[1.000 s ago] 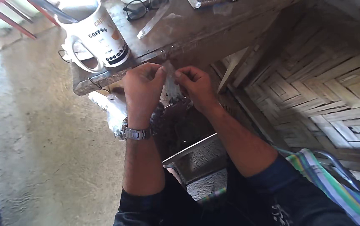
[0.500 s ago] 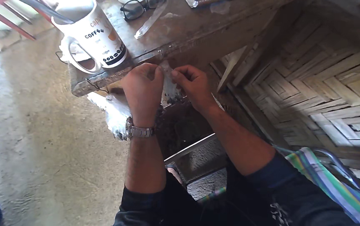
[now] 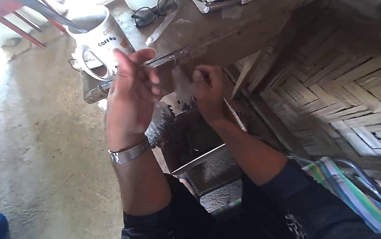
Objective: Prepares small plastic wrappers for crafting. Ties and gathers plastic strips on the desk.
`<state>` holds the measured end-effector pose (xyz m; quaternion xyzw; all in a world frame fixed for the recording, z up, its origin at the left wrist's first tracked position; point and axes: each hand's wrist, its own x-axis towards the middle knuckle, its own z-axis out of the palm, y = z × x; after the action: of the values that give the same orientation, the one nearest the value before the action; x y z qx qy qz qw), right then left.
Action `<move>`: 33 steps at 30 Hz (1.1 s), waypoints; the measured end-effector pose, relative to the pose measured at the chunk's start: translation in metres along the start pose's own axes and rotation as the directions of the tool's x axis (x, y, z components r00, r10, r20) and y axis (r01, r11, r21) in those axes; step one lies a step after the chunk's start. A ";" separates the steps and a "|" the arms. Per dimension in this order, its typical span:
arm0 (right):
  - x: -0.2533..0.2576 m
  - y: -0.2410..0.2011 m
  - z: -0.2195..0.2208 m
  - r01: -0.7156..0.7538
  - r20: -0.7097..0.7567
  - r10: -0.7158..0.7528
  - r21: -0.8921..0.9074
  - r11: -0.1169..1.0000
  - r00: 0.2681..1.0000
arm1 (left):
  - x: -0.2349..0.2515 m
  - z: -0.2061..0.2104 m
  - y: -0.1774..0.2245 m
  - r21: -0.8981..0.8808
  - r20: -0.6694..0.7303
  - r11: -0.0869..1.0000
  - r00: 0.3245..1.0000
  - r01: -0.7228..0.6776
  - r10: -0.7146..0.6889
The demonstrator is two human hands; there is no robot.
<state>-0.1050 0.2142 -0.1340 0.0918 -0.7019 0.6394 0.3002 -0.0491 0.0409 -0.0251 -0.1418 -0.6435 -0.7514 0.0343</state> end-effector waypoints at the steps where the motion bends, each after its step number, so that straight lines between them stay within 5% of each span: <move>1: -0.002 -0.008 -0.003 0.066 -0.005 -0.066 0.061 0.996 0.998 | -0.005 0.002 0.006 -0.115 0.073 0.993 0.997 0.017 -0.009; 5: 0.002 -0.061 -0.019 0.116 0.156 -0.168 0.294 0.949 0.973 | -0.019 0.011 0.017 -0.234 0.163 0.972 0.986 0.011 0.028; 9: 0.022 -0.125 -0.035 0.247 0.545 -0.249 0.078 0.966 0.801 | -0.021 0.019 0.024 -0.235 0.153 0.968 0.980 -0.090 0.128; 12: 0.028 -0.143 -0.034 0.355 0.684 -0.255 -0.005 0.935 0.683 | -0.022 0.024 0.026 -0.280 0.135 0.957 0.984 -0.078 0.119; 19: 0.019 -0.138 -0.020 0.308 0.583 -0.272 0.039 0.950 0.765 | -0.022 0.030 0.025 -0.257 0.136 0.966 0.989 -0.024 0.061; 25: 0.016 -0.137 -0.026 0.395 0.642 -0.276 -0.045 0.918 0.715 | -0.021 0.031 0.027 -0.350 0.082 0.936 0.994 -0.035 0.067; 29: 0.015 -0.139 -0.025 0.367 0.466 -0.298 -0.063 0.928 0.833 | -0.022 0.039 0.030 -0.423 0.121 0.905 0.987 -0.041 0.102; 33: 0.022 -0.146 -0.038 0.319 0.392 -0.288 -0.014 0.948 0.874 | -0.022 0.041 0.025 -0.166 0.172 0.976 0.970 -0.143 0.171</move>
<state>-0.0365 0.2315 0.0011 0.3126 -0.7483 0.5260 0.2563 -0.0154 0.0734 -0.0015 -0.2642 -0.5713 -0.7768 0.0227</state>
